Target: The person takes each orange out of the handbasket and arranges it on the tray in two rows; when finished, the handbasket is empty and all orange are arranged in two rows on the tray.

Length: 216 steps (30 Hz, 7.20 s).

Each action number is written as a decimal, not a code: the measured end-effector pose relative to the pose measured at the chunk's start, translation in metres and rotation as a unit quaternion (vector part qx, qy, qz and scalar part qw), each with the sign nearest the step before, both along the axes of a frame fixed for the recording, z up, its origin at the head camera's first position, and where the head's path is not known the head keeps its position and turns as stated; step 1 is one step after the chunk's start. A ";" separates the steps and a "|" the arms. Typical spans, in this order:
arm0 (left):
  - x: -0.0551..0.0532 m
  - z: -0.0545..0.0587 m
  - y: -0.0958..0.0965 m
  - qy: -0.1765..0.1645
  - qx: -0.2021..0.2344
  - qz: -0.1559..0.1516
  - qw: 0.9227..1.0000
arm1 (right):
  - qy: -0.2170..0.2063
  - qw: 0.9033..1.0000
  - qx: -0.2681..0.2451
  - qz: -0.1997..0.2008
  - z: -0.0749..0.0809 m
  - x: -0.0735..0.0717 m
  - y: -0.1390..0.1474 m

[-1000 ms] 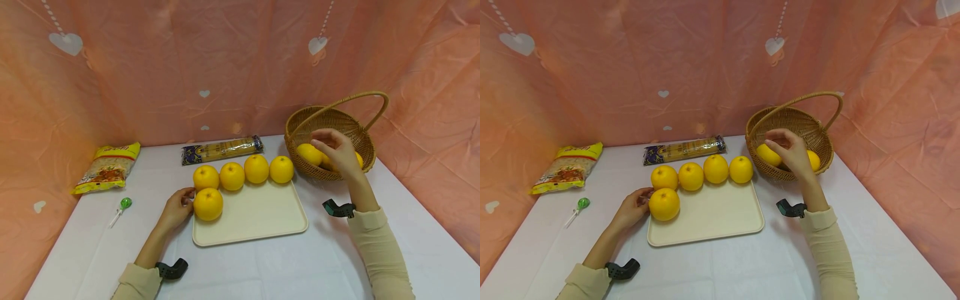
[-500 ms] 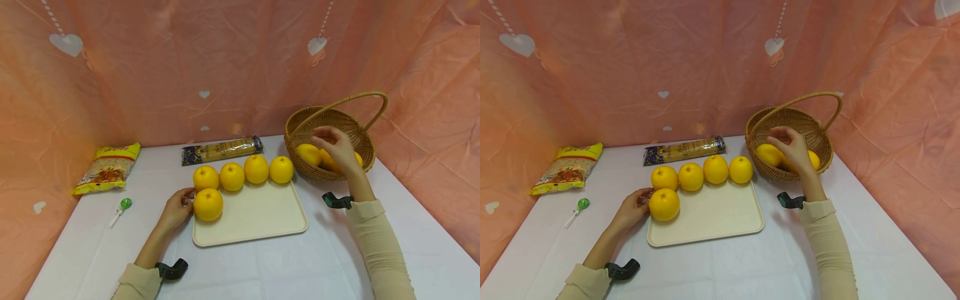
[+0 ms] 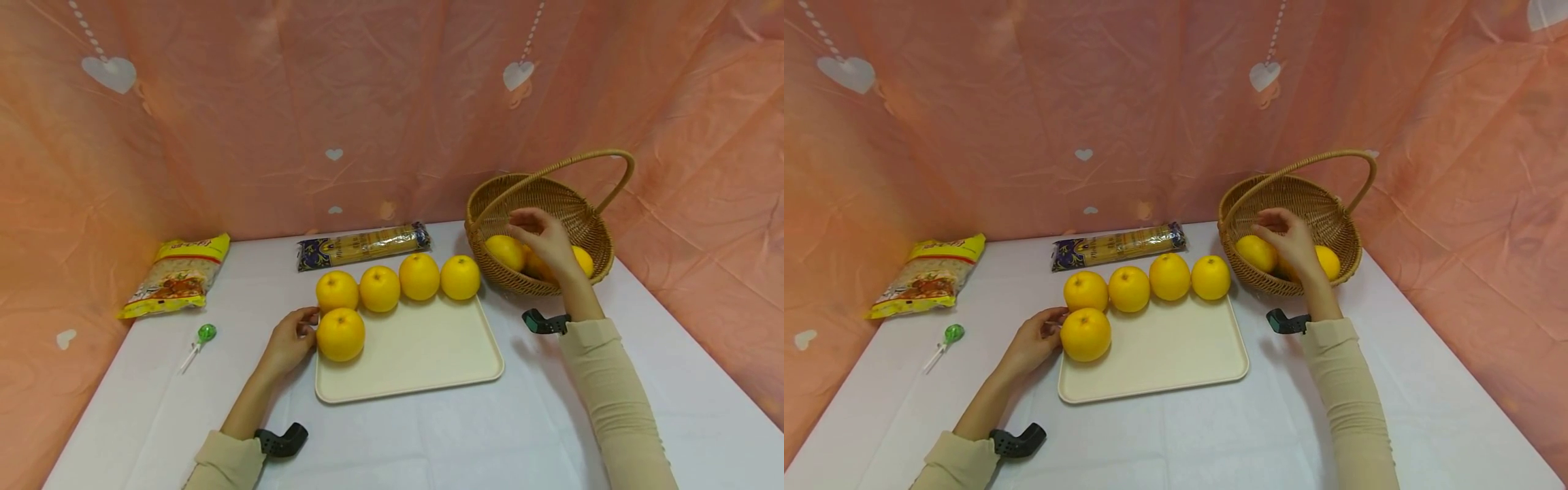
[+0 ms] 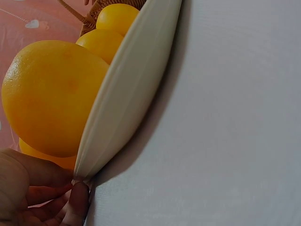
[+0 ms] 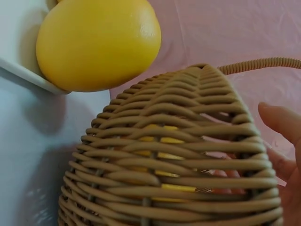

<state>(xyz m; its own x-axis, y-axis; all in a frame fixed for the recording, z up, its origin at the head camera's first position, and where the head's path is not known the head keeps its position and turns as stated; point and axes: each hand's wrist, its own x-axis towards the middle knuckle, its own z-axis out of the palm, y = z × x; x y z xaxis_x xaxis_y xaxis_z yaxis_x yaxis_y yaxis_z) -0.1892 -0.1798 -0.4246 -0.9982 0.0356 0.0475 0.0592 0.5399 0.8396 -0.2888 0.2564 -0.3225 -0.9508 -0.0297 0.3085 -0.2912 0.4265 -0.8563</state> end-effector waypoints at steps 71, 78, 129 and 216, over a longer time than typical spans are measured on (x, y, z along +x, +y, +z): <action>-0.001 -0.001 0.000 -0.012 0.009 0.004 1.000 | -0.219 0.940 0.207 0.161 0.039 -0.032 0.020; -0.001 -0.001 0.001 -0.013 0.006 0.005 1.000 | -0.229 0.929 0.235 0.172 0.036 -0.039 0.019; -0.001 -0.003 0.002 -0.005 -0.001 0.008 1.000 | -0.250 0.887 0.311 0.233 0.013 -0.051 0.016; -0.001 -0.004 -0.001 -0.007 0.014 0.007 1.000 | 0.012 0.951 0.067 0.302 -0.050 0.070 -0.123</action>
